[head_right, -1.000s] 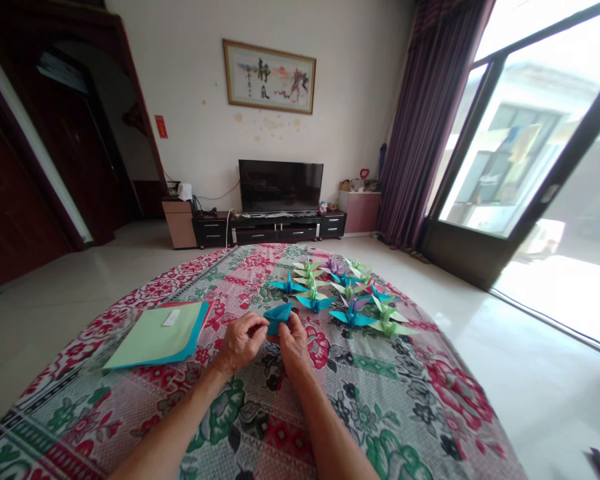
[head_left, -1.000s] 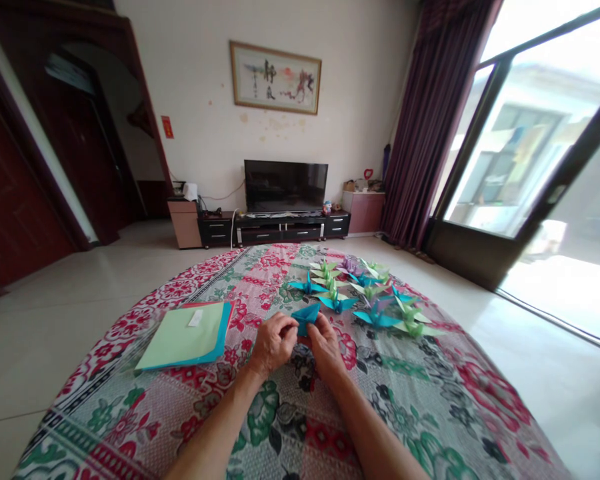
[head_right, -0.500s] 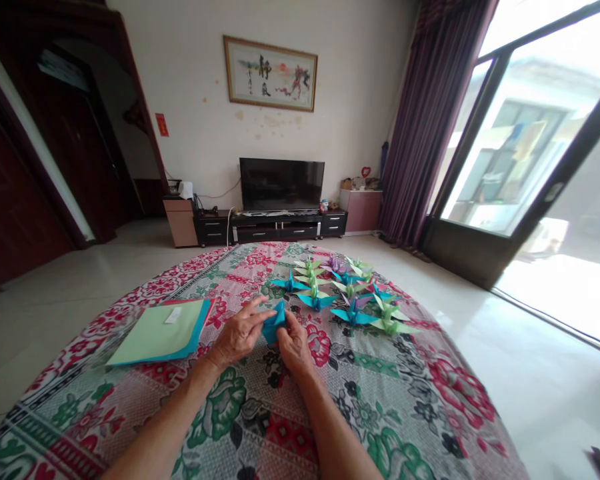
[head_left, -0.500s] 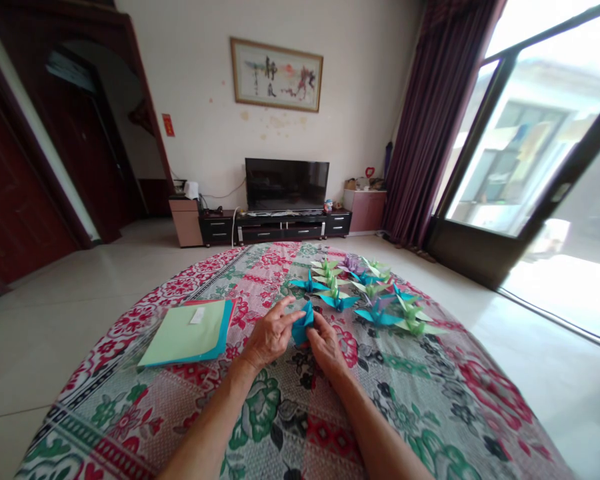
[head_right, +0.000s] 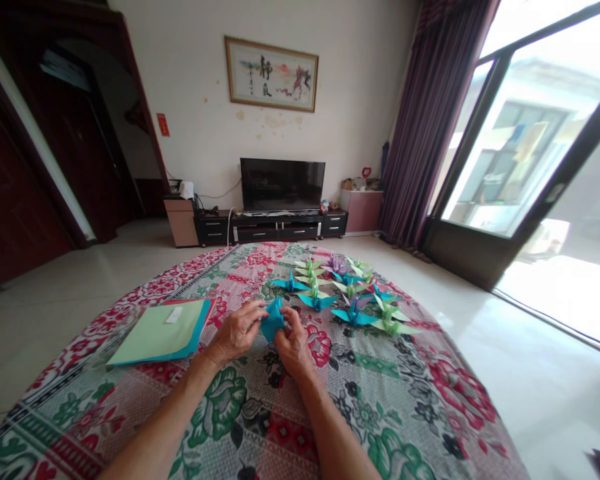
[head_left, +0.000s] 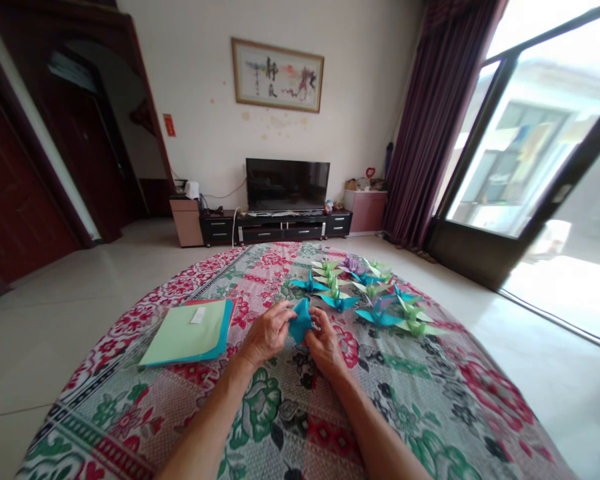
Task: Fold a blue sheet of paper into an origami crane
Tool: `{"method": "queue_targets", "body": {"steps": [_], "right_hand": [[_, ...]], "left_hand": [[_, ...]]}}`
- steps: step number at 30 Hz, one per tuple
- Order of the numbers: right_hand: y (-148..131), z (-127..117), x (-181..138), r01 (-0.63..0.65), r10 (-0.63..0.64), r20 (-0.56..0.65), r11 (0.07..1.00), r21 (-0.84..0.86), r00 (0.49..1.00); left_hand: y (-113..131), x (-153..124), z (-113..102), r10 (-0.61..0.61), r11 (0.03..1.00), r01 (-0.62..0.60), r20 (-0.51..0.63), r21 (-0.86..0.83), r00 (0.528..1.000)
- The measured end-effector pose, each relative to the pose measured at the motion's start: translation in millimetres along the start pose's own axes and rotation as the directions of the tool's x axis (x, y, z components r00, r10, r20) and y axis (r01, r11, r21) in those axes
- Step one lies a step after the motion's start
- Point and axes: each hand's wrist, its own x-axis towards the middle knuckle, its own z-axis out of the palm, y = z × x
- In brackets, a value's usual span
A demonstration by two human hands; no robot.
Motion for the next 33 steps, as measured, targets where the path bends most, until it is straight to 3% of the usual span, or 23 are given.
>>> {"method": "queue_targets", "body": {"steps": [5, 9, 11, 14, 17, 25, 33], "right_hand": [[4, -2, 0, -0.04, 0.04, -0.001, 0.997, -0.067, 0.999], [0, -3, 1, 0.027, -0.03, -0.027, 0.995, -0.1, 0.999], [-2, -4, 2, 0.04, -0.045, -0.042, 0.994, -0.103, 0.998], [-8, -5, 1, 0.04, -0.043, -0.025, 0.995, -0.096, 0.999], [-15, -5, 0, 0.016, -0.016, 0.004, 0.998, -0.056, 1.0], [-20, 0, 2, -0.16, 0.17, -0.026, 0.964, 0.21, 0.985], [-9, -2, 5, -0.098, 0.103, -0.045, 0.99, 0.102, 0.994]], "left_hand": [[0, 1, 1, -0.021, 0.993, 0.018, -0.022, -0.113, 1.0], [1, -1, 0, -0.261, 0.918, 0.232, -0.049, -0.321, 0.964], [0, -3, 1, -0.39, 0.812, 0.367, 0.045, -0.454, 0.92], [0, -5, 4, -0.406, 0.658, 0.468, 0.245, -0.59, 0.88], [1, -6, 8, -0.383, 0.582, 0.496, 0.321, -0.645, 0.866], [0, -5, 11, -0.387, 0.556, 0.456, 0.269, -0.695, 0.882], [0, -6, 16, -0.441, 0.53, 0.484, 0.26, -0.696, 0.859]]}}
